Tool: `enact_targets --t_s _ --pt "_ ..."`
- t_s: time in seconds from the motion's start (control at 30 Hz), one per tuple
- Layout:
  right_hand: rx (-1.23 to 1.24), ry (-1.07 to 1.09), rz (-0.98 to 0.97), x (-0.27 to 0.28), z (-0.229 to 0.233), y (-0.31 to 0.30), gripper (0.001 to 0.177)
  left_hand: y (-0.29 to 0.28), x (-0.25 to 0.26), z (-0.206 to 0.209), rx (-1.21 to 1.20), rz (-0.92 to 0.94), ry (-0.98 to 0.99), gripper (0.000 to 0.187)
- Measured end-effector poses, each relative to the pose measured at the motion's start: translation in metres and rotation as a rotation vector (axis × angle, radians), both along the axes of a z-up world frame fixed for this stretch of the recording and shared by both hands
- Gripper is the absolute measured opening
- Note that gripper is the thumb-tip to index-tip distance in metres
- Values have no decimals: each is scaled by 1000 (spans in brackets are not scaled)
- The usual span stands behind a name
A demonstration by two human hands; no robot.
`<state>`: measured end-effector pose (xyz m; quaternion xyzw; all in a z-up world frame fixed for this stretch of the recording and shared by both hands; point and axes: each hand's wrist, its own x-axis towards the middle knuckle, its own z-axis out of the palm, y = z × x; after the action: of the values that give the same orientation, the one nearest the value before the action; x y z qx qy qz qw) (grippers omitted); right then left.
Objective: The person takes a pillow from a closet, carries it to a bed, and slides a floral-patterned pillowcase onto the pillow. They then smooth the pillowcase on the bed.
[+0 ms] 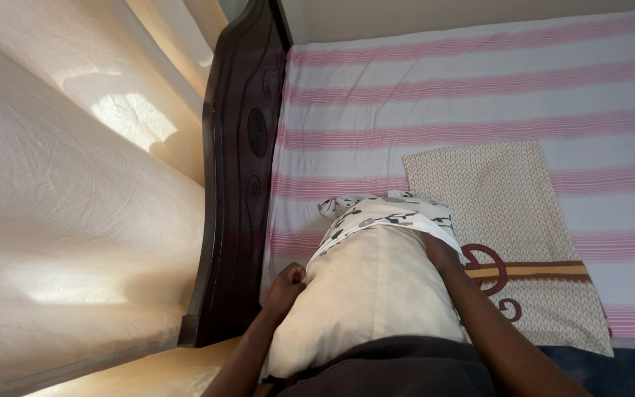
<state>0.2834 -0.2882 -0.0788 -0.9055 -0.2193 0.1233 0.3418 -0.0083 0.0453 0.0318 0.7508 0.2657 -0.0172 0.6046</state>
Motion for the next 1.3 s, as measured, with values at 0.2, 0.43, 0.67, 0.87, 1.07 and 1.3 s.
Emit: enact_targets --t_s 0.2,0.43,0.67,0.87,1.07,1.3 --pt "-53 -29 -41 -7 1 -8 41 -18 21 66 32 2 169 18" --pt "-82 -95 56 -14 2 -14 48 -18 26 50 186 -137 304 45" --pt "-124 -41 54 -25 -2 -17 57 -14 15 -6 541 -140 256 34" --pt "-160 -15 -3 -27 -2 -14 55 -14 9 12 160 59 310 18" --pt "-114 -41 -27 -25 -2 -11 47 -17 -4 -6 18 250 191 15" --pt "-28 -115 -11 -29 -4 -10 51 -23 -30 -47 -224 444 -84 11"
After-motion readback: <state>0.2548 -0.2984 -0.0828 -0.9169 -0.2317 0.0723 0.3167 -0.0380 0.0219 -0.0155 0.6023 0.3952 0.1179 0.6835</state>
